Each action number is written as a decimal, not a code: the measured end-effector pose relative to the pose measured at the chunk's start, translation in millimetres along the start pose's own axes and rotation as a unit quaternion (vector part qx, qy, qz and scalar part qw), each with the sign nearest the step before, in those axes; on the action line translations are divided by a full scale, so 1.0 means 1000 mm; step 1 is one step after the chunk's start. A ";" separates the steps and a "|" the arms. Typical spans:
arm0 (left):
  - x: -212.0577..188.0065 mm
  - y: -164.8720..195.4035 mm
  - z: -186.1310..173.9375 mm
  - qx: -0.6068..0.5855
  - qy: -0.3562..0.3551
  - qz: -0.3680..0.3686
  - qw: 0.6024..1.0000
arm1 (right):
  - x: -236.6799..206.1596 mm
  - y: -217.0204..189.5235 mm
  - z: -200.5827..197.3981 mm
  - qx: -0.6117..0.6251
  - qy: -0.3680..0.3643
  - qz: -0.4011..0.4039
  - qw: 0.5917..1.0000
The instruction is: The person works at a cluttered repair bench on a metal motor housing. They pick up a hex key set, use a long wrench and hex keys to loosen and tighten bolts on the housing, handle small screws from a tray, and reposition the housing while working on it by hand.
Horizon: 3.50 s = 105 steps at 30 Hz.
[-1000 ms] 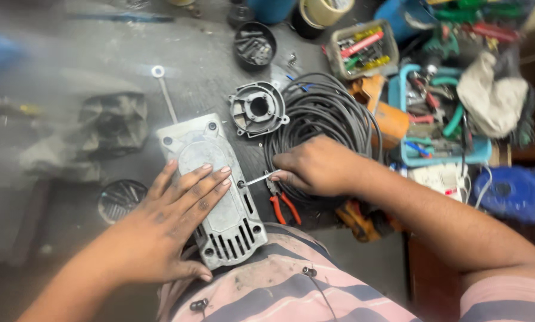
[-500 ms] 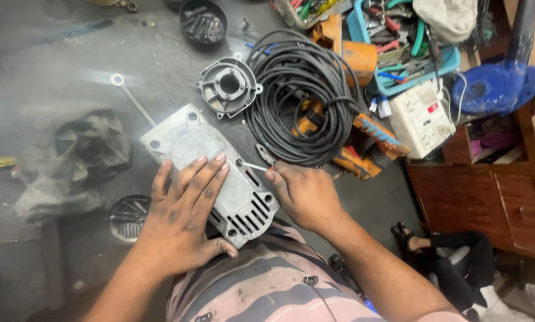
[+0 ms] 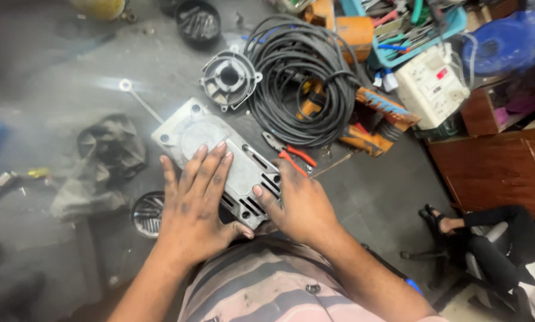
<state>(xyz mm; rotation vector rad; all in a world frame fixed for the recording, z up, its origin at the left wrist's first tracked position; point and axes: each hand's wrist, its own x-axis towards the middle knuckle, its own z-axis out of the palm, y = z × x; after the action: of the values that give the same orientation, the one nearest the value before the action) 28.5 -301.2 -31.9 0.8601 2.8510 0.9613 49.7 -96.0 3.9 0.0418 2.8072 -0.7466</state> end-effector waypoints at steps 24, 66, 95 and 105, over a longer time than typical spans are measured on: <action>0.032 0.071 0.023 0.042 0.245 -0.232 0.940 | 0.035 0.079 -0.009 0.473 -0.225 0.071 0.849; 0.069 0.067 0.046 0.019 0.246 -0.316 0.916 | 0.268 0.042 -0.079 -0.019 -0.289 -0.633 0.718; 0.069 0.080 0.053 0.067 0.241 -0.257 0.934 | 0.194 0.075 -0.095 -0.085 -0.152 -0.538 0.825; 0.069 0.081 0.052 0.073 0.231 -0.253 0.937 | 0.182 0.076 -0.098 -0.096 -0.176 -0.528 0.825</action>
<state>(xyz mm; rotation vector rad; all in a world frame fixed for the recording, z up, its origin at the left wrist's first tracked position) 19.8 -184.5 -17.7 -0.1520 3.2902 0.9825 -142.3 12.5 7.2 -1.5985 2.3292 -0.5312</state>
